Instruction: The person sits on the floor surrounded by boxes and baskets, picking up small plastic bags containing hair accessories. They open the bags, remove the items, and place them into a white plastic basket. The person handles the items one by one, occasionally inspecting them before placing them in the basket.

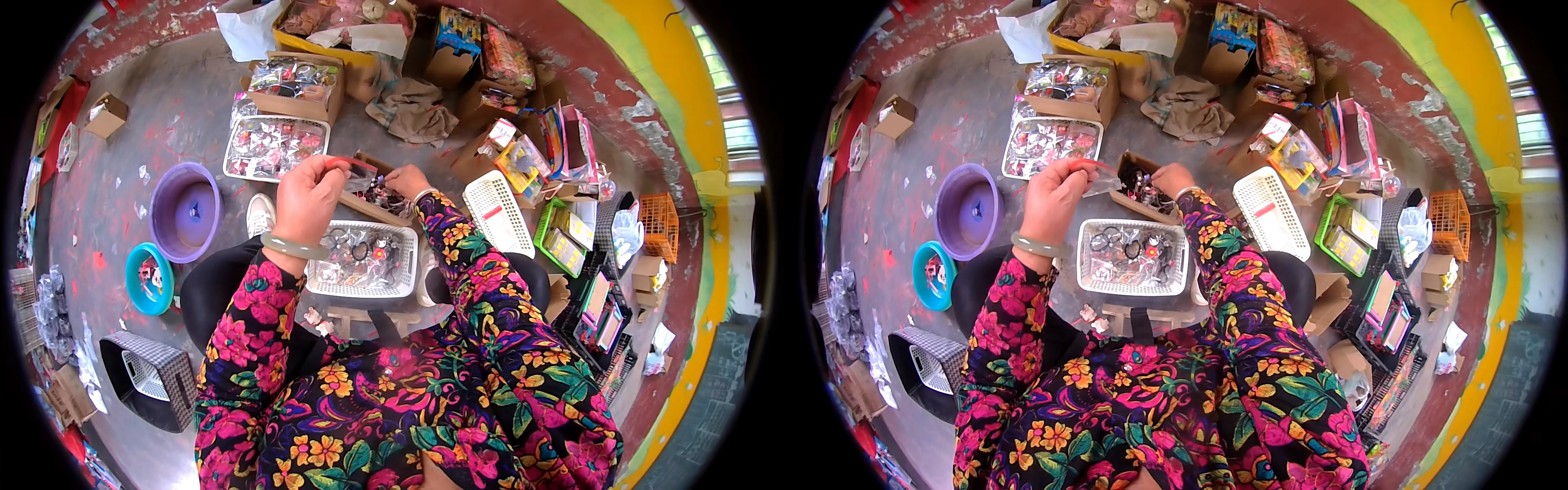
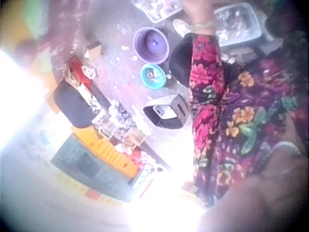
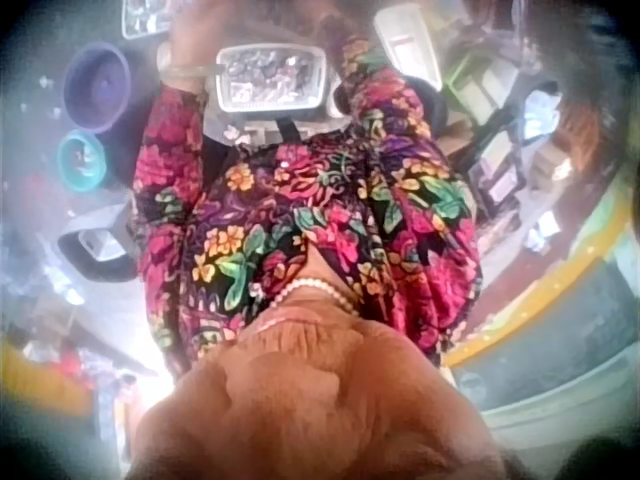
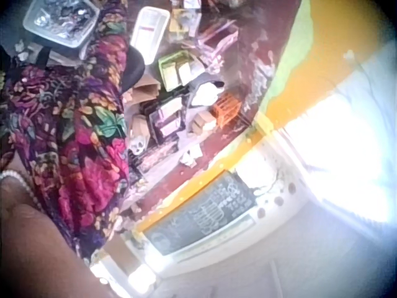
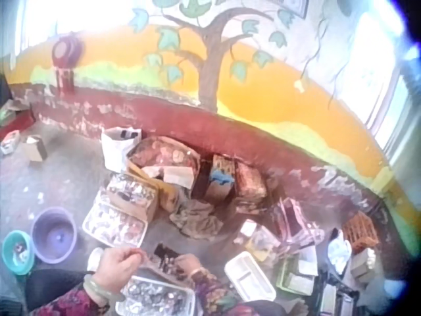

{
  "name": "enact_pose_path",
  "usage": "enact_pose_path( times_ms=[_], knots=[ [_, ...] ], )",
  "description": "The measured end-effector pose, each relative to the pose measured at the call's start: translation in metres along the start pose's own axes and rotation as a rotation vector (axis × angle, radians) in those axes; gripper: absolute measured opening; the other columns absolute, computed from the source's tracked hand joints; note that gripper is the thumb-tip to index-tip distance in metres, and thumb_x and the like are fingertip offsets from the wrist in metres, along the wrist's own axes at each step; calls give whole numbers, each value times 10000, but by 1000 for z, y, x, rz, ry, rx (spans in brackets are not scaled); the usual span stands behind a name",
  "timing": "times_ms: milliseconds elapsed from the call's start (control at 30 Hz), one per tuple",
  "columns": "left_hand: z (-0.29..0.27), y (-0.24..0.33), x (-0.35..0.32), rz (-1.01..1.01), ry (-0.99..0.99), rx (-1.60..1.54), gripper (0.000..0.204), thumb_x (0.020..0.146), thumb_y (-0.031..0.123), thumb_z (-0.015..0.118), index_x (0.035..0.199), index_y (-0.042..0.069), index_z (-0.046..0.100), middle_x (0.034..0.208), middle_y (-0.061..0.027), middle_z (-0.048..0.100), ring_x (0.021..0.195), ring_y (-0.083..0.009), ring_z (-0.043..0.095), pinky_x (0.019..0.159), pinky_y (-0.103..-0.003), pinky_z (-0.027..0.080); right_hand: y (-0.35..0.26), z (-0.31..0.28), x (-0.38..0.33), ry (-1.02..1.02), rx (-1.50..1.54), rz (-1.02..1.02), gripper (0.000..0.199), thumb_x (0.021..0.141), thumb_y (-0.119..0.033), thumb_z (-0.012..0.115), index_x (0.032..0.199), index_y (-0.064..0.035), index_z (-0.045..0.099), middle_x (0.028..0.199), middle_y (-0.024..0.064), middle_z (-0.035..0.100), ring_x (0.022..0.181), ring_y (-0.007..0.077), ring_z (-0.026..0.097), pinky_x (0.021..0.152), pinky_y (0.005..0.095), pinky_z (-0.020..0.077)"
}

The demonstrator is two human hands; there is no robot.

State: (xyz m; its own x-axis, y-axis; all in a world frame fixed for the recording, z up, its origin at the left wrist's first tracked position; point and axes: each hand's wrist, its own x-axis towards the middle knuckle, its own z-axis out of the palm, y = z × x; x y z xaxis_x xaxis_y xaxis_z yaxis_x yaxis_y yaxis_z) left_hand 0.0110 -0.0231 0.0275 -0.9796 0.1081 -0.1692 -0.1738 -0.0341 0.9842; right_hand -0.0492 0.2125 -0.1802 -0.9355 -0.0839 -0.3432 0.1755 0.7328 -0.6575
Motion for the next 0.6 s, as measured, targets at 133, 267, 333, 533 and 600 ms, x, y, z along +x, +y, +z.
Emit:
enact_pose_path(
  times_ms=[133,267,333,533,600],
  knots=[
    [-4,-12,13,42,31,-53,143,809,50,504,884,-22,602,770,-19,602,674,-58,516,610,-182,414,-4,-29,10,-137,495,85,188,694,-156,675,830,-26,672,721,35,642,622,109,585,565,248,458],
    [-8,-23,24,61,72,-167,136,787,66,529,861,-16,608,725,-8,604,629,-40,493,558,-187,397,-44,-61,-19,-237,858,100,177,774,-155,630,905,-36,614,814,3,634,660,86,557,579,228,417],
    [-12,-25,24,47,70,-185,130,786,65,531,849,-17,610,720,-4,602,629,-40,496,562,-186,399,-54,-77,-28,-319,769,97,109,827,-172,579,908,-102,600,887,-26,636,818,52,547,656,200,354],
    [-11,-34,30,94,38,-134,119,778,71,541,813,-13,617,695,10,586,616,-45,494,558,-188,397,-42,-71,-40,-256,952,214,115,857,-172,520,913,-86,573,951,11,630,852,88,560,704,242,357],
    [-13,-29,29,68,20,-100,110,807,55,514,844,-6,598,751,-9,591,643,-51,518,588,-178,423,-38,-66,-39,-308,952,194,106,860,-180,514,920,-103,555,942,5,632,864,84,556,674,245,361]
  ],
)
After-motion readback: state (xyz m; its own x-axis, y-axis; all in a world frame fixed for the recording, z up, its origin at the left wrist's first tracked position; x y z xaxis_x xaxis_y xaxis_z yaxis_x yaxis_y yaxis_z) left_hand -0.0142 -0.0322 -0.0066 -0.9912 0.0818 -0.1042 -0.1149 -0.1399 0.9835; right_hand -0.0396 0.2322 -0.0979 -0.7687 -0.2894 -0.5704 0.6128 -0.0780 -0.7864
